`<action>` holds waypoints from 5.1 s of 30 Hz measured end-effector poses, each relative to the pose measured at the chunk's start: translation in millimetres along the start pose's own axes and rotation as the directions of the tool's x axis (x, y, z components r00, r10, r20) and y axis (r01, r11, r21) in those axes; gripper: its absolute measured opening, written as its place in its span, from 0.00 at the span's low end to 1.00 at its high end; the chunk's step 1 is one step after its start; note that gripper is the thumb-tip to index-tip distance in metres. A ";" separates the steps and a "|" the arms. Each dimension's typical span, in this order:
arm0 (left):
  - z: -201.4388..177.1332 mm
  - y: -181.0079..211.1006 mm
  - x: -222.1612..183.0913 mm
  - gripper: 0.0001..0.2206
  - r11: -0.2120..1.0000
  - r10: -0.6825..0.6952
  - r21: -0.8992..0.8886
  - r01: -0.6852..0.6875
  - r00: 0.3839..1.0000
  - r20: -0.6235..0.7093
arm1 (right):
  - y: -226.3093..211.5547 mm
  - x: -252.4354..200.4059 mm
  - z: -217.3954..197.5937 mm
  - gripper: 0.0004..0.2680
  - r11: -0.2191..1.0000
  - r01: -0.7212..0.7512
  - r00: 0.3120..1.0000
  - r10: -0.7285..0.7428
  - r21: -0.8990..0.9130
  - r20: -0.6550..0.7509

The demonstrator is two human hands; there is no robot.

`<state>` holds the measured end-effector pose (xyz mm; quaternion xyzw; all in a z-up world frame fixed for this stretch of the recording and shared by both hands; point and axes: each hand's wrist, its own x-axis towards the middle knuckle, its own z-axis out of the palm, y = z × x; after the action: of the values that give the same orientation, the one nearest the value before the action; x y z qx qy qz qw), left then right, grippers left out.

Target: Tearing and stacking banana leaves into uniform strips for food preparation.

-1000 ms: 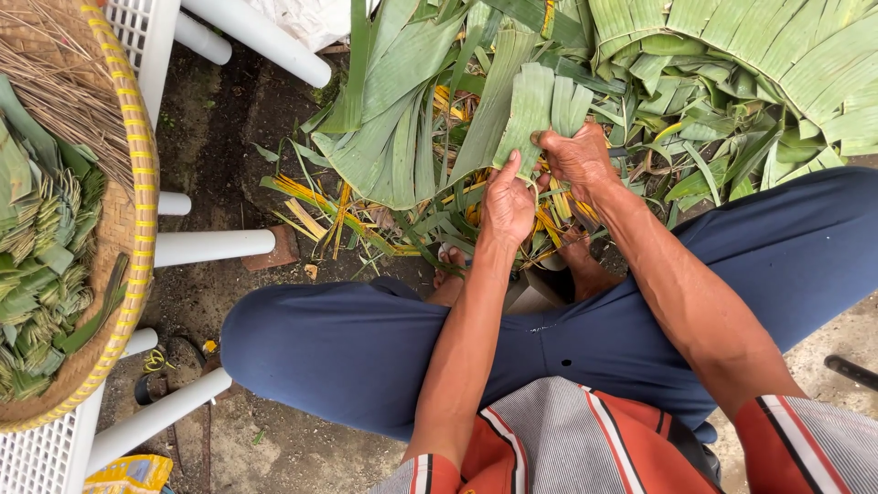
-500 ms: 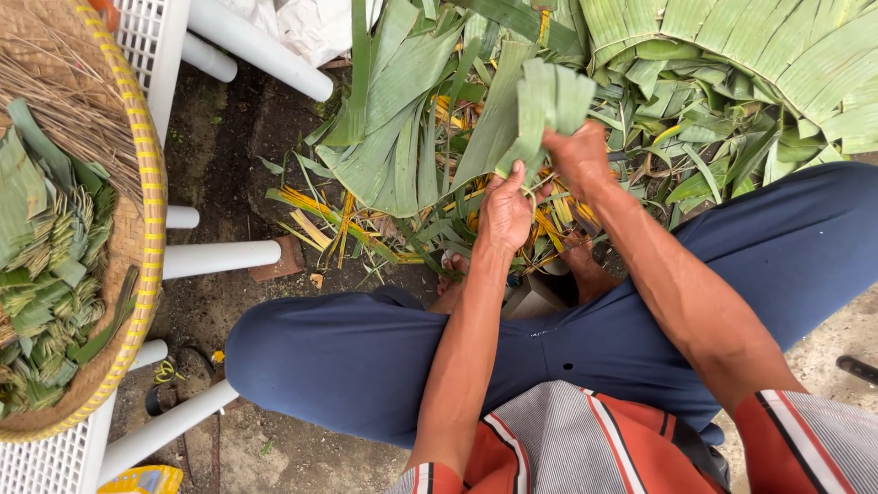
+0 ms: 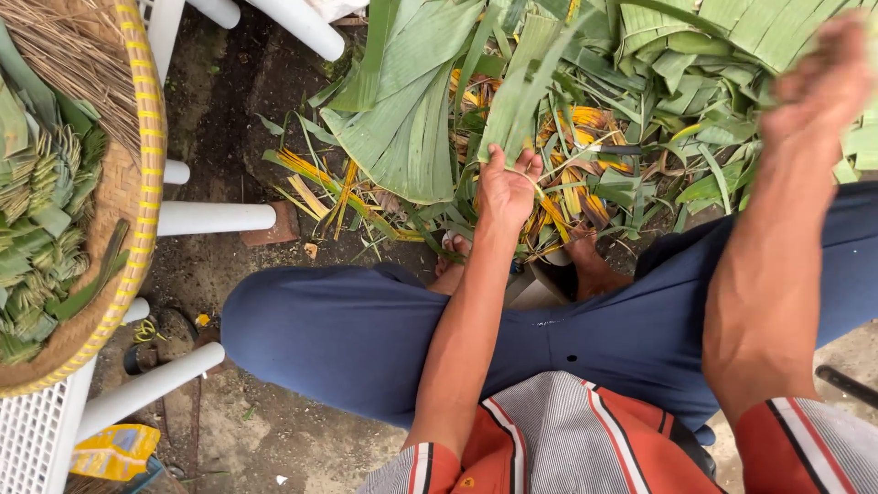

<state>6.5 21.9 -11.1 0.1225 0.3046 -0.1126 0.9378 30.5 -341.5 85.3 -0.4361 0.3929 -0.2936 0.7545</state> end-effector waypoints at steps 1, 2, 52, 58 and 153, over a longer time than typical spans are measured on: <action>0.8 -1.8 1.1 0.13 1.000 0.000 -0.023 0.001 1.000 0.013 | -0.9 -40.6 25.3 0.08 0.978 -0.071 0.995 0.084 -0.194 0.061; 1.9 -3.9 2.0 0.12 0.999 -0.001 -0.045 0.002 1.000 0.025 | -2.1 -81.4 52.5 0.09 0.914 -0.126 0.978 0.179 -0.385 0.104; -1.1 -43.7 4.8 0.19 0.865 -0.233 0.465 0.190 0.972 0.036 | 97.2 -196.0 51.4 0.02 0.792 0.158 0.744 0.297 -0.590 0.598; -29.1 -25.3 34.7 0.30 0.854 -0.464 0.249 0.457 0.885 -0.033 | 87.1 -191.7 48.6 0.02 0.834 0.162 0.592 0.346 -0.528 0.728; -11.0 -11.5 9.6 0.20 0.741 0.370 0.604 -0.292 0.929 -0.004 | 65.8 -188.2 78.5 0.04 0.957 -0.257 0.817 0.289 -0.134 0.499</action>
<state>4.8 13.0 -27.3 0.4683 0.2847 -0.0256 0.8361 6.1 -130.7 114.7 -0.4602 0.2445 -0.0436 0.8524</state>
